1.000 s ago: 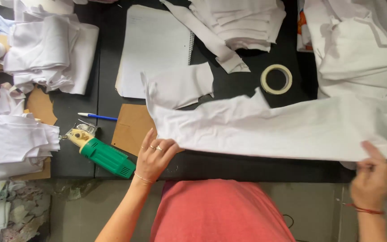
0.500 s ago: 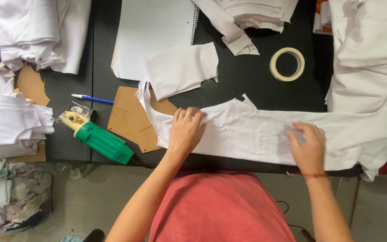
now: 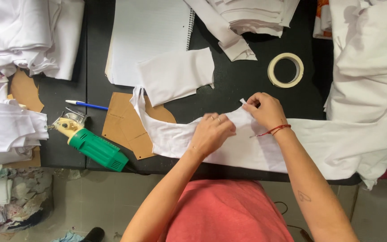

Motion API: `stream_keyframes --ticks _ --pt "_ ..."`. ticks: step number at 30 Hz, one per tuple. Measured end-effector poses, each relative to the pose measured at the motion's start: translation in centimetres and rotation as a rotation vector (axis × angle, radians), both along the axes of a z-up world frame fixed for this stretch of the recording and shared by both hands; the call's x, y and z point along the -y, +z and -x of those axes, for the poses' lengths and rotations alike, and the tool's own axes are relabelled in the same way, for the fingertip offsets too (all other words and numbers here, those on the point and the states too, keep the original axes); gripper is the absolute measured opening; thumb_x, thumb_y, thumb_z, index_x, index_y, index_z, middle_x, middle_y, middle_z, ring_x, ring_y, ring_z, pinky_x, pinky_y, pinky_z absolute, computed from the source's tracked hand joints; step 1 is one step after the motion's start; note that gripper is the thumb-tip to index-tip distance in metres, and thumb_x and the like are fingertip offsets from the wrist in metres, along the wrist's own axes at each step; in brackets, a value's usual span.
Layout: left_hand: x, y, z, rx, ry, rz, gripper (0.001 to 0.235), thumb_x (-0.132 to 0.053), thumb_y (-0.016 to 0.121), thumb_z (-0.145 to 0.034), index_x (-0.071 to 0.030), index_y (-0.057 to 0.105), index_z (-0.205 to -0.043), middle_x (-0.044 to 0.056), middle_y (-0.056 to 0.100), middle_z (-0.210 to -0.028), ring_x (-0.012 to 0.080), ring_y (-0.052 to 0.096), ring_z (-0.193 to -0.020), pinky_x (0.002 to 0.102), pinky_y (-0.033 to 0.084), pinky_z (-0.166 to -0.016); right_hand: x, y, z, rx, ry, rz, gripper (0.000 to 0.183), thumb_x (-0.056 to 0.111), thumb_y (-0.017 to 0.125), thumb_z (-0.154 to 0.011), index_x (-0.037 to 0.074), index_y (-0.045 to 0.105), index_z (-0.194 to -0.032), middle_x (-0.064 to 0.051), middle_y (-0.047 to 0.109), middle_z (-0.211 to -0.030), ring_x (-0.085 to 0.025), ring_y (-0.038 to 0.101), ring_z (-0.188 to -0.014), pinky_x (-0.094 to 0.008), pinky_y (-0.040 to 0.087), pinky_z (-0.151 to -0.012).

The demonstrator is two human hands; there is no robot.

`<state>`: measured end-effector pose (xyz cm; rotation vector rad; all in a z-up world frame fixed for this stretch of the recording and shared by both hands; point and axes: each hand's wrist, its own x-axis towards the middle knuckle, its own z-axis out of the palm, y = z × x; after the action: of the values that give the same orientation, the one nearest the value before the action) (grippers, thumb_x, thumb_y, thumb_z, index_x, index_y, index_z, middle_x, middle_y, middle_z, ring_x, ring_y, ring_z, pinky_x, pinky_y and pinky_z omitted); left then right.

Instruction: Cutting fabric pieces using an electric rotary cutter and cardboard patterns

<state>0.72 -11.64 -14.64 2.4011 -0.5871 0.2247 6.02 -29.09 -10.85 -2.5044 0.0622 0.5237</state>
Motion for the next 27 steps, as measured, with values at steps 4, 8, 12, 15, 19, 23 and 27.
stream_keyframes --ticks 4,8,12,15,19,23,27 --pt "-0.2 -0.2 1.8 -0.012 -0.175 0.119 0.016 -0.027 0.057 -0.078 -0.017 0.044 -0.076 0.001 0.052 -0.062 0.0164 0.058 -0.068 0.031 0.045 -0.076 0.3 0.0 -0.2 0.047 -0.086 -0.049 0.009 0.015 0.064 -0.076 0.012 0.06 -0.084 -0.005 0.057 -0.08 -0.023 0.061 -0.072 -0.033 0.049 -0.064" --pt "-0.1 0.5 0.7 -0.037 -0.189 0.174 0.015 -0.026 0.054 -0.081 -0.016 0.043 -0.078 0.0 0.056 -0.066 0.0153 0.059 -0.074 0.033 0.044 -0.083 -0.2 1.5 1.4 0.175 0.051 -0.422 0.01 0.015 0.062 -0.079 0.011 0.063 -0.088 -0.005 0.058 -0.09 -0.022 0.061 -0.081 -0.029 0.05 -0.067" --pt "-0.2 1.3 -0.8 -0.055 -0.163 0.197 0.013 -0.024 0.056 -0.08 -0.017 0.045 -0.08 -0.001 0.054 -0.065 0.016 0.057 -0.068 0.032 0.045 -0.074 0.6 4.8 1.3 -0.362 0.11 -0.377 0.039 0.042 0.038 -0.085 0.015 0.054 -0.108 -0.018 0.064 -0.096 -0.037 0.059 -0.091 -0.047 0.046 -0.077" --pt "-0.5 2.7 -1.7 -0.213 -0.196 0.14 0.014 -0.019 0.058 -0.079 -0.015 0.045 -0.082 0.004 0.051 -0.059 0.0226 0.056 -0.058 0.035 0.046 -0.063 1.5 3.8 1.0 -0.568 0.212 -0.347 0.052 0.047 0.025 -0.085 0.013 0.055 -0.11 -0.024 0.06 -0.105 -0.044 0.05 -0.102 -0.049 0.039 -0.087" --pt "-2.3 4.1 -3.2 -0.478 -0.235 0.019 0.029 -0.035 0.056 -0.078 -0.018 0.04 -0.095 0.008 0.058 -0.074 0.0301 0.06 -0.069 0.042 0.047 -0.065 1.8 1.0 1.5 -0.476 -0.062 -0.834 0.04 0.005 0.061 -0.074 0.004 0.049 -0.112 -0.003 0.061 -0.081 -0.004 0.05 -0.064 -0.017 0.044 -0.057" --pt "-5.9 3.7 -4.5 -0.609 -0.268 -0.314 0.042 -0.034 0.066 -0.069 -0.019 0.041 -0.099 0.005 0.063 -0.084 0.0283 0.062 -0.079 0.042 0.047 -0.07 2.6 -1.6 2.5 -0.107 -0.261 -0.717 0.035 -0.008 0.064 -0.065 0.005 0.057 -0.097 -0.001 0.056 -0.076 -0.007 0.049 -0.07 -0.017 0.043 -0.066" --pt "-10.0 3.4 -2.9 -0.566 -0.284 -0.494 0.037 -0.039 0.067 -0.067 -0.023 0.048 -0.095 -0.002 0.063 -0.087 0.0211 0.061 -0.084 0.037 0.043 -0.077 2.6 2.0 4.2 0.021 -0.103 -0.561 0.025 -0.008 0.065 -0.063 0.008 0.065 -0.082 -0.002 0.054 -0.076 -0.01 0.049 -0.072 -0.02 0.043 -0.067"
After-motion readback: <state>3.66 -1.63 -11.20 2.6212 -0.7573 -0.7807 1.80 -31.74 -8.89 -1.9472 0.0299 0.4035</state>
